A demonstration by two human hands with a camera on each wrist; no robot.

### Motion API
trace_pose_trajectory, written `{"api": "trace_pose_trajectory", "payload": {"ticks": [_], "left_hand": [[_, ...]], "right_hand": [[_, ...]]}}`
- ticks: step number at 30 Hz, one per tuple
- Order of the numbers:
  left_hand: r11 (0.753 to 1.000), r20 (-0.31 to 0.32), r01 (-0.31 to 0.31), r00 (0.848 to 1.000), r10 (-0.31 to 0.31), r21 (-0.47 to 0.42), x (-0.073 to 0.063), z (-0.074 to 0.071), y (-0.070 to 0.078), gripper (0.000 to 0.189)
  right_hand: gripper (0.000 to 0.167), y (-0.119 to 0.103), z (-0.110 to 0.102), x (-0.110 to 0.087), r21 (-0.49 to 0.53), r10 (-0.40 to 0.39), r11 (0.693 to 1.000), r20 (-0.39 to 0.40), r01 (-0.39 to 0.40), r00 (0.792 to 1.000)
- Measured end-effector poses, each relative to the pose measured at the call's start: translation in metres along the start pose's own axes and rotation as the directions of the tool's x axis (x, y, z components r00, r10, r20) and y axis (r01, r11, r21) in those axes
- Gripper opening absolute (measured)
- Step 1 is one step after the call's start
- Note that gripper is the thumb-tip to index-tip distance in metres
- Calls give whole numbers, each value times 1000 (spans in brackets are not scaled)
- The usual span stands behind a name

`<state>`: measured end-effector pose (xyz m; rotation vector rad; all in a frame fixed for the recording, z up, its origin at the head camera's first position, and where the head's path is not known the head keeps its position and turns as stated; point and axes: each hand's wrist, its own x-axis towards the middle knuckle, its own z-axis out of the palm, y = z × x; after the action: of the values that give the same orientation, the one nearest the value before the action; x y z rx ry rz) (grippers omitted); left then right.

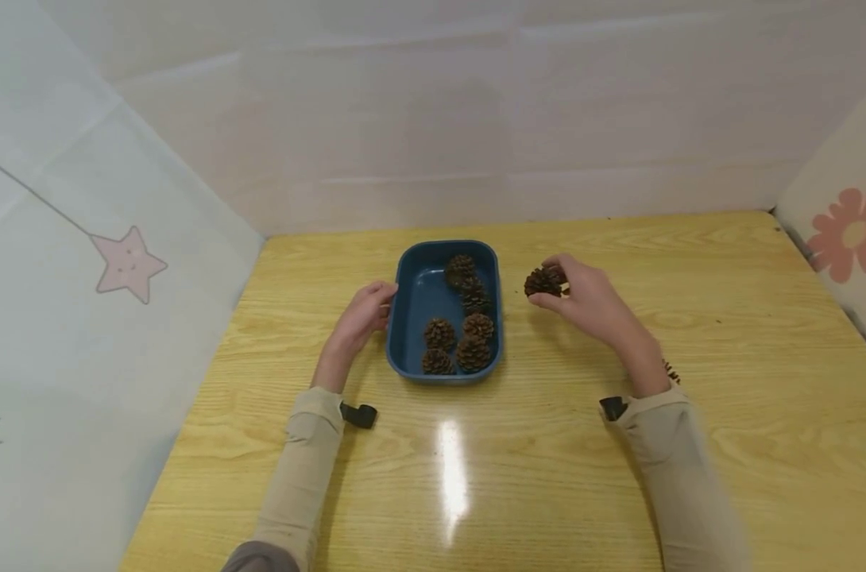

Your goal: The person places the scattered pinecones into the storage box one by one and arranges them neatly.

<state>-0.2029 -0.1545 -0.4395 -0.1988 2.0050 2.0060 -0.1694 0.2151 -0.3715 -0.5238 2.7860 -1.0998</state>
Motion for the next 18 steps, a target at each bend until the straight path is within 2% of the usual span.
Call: {"api": "trace_pose_trajectory", "payload": {"ticks": [5, 18], "left_hand": [[1000, -2, 3, 1000, -3, 4, 0, 0, 0, 24], [1000, 4, -4, 1000, 4, 5, -1, 0, 0, 24]], "right_hand": [[65, -8, 4, 8, 6, -37, 999, 8, 37, 999], [61, -19, 10, 16, 8, -61, 998, 26, 61, 998]]}}
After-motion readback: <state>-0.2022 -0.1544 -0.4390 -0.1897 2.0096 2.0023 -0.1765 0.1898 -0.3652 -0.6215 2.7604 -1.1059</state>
